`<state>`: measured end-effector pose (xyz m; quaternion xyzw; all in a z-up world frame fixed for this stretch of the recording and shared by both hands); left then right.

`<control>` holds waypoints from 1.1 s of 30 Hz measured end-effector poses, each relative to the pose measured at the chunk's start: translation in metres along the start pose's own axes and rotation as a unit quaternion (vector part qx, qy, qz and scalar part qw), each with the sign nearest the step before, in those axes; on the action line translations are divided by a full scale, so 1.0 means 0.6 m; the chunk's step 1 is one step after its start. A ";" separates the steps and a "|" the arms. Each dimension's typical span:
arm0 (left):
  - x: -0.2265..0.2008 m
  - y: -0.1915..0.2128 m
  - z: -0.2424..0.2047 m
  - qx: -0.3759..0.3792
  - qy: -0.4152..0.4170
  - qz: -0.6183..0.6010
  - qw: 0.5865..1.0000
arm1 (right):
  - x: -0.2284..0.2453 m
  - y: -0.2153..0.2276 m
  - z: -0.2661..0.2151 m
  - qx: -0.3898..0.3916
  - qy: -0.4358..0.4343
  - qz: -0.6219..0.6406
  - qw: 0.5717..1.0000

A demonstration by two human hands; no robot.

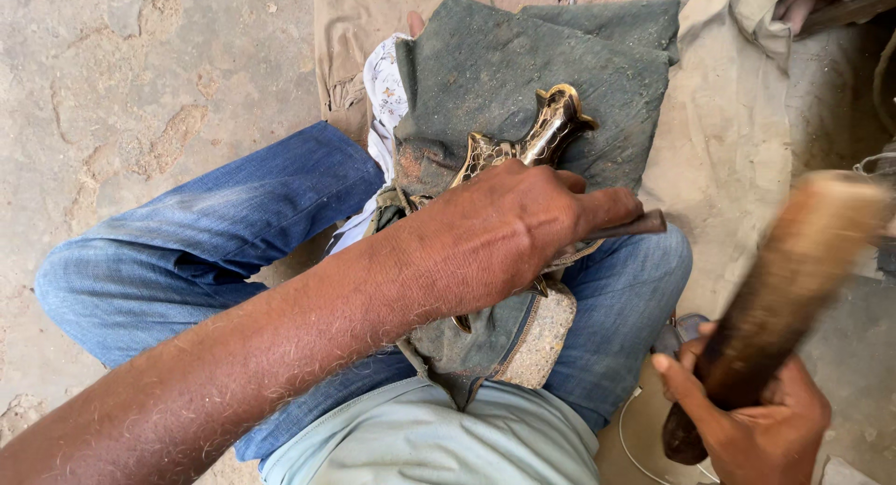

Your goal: The person sits on the floor and uses a hammer and chisel to engrave a decorative pattern onto a metal object. They repeatedly strike the chisel to create indentations on the surface of the metal piece.

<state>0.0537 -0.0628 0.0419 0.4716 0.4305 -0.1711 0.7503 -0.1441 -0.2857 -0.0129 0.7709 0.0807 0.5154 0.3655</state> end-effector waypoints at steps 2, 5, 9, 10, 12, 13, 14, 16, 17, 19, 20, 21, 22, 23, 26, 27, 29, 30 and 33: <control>0.001 -0.004 -0.001 0.013 0.003 -0.008 1.000 | 0.007 0.004 -0.004 -0.007 0.037 0.022 0.999; -0.002 -0.011 0.002 0.034 0.006 -0.006 0.999 | 0.007 -0.011 -0.011 0.026 0.035 -0.095 0.995; -0.009 -0.009 0.014 0.048 -0.028 0.022 0.998 | -0.014 -0.025 -0.023 -0.055 -0.008 0.035 0.998; -0.011 -0.009 0.016 0.050 -0.040 0.019 0.998 | -0.018 -0.033 -0.028 -0.044 0.017 -0.024 0.999; -0.009 -0.004 0.017 0.057 -0.065 0.025 0.996 | -0.032 -0.047 -0.041 -0.023 0.063 -0.142 0.988; -0.010 -0.005 0.019 0.061 -0.078 0.027 0.995 | -0.050 -0.052 -0.052 -0.041 0.034 -0.074 0.996; -0.002 -0.010 0.021 0.101 -0.037 0.007 0.994 | -0.066 -0.058 -0.061 -0.060 0.006 -0.005 0.998; 0.014 -0.025 0.021 0.175 0.050 -0.035 0.983 | -0.091 -0.063 -0.070 -0.062 -0.013 0.014 0.998; 0.008 -0.022 0.022 0.145 0.004 -0.016 0.989 | -0.098 -0.068 -0.073 -0.045 -0.005 -0.035 0.998; -0.006 -0.018 0.027 0.092 -0.096 0.023 0.991 | -0.112 -0.073 -0.084 -0.060 -0.004 -0.038 0.997; -0.003 -0.021 0.031 0.111 -0.094 0.025 0.989 | -0.117 -0.074 -0.085 -0.089 -0.005 0.007 0.996; 0.000 -0.024 0.033 0.129 -0.093 0.027 0.987 | -0.122 -0.076 -0.088 -0.117 -0.007 0.053 0.992; 0.004 -0.029 0.029 0.143 -0.084 0.025 0.986 | -0.124 -0.080 -0.090 -0.101 -0.006 0.016 0.995; 0.004 -0.029 0.025 0.127 -0.098 0.022 0.987 | -0.125 -0.085 -0.092 -0.084 -0.005 -0.020 0.996; 0.005 -0.029 0.028 0.113 -0.130 0.018 0.985 | -0.128 -0.094 -0.104 -0.118 -0.014 0.005 0.993; 0.005 -0.032 0.028 0.121 -0.123 0.017 0.985 | -0.127 -0.096 -0.107 -0.140 -0.017 0.034 0.989; 0.007 -0.029 0.024 0.120 -0.116 0.008 0.986 | -0.115 -0.101 -0.108 -0.153 0.020 0.034 0.987; 0.005 -0.027 0.024 0.116 -0.124 -0.001 0.985 | -0.109 -0.103 -0.111 -0.161 0.036 0.034 0.986; -0.003 -0.030 0.030 0.146 -0.125 0.028 0.981 | -0.104 -0.113 -0.116 -0.161 -0.001 -0.008 0.987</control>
Point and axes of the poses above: each hand's wrist, its own z-axis towards the middle knuckle, its own y-axis out of the back of the hand, x = y × z, the point moved 5 cm from there along z, towards the middle knuckle, and after that the axes turned 7 degrees about -z, right-handed, at the moved point
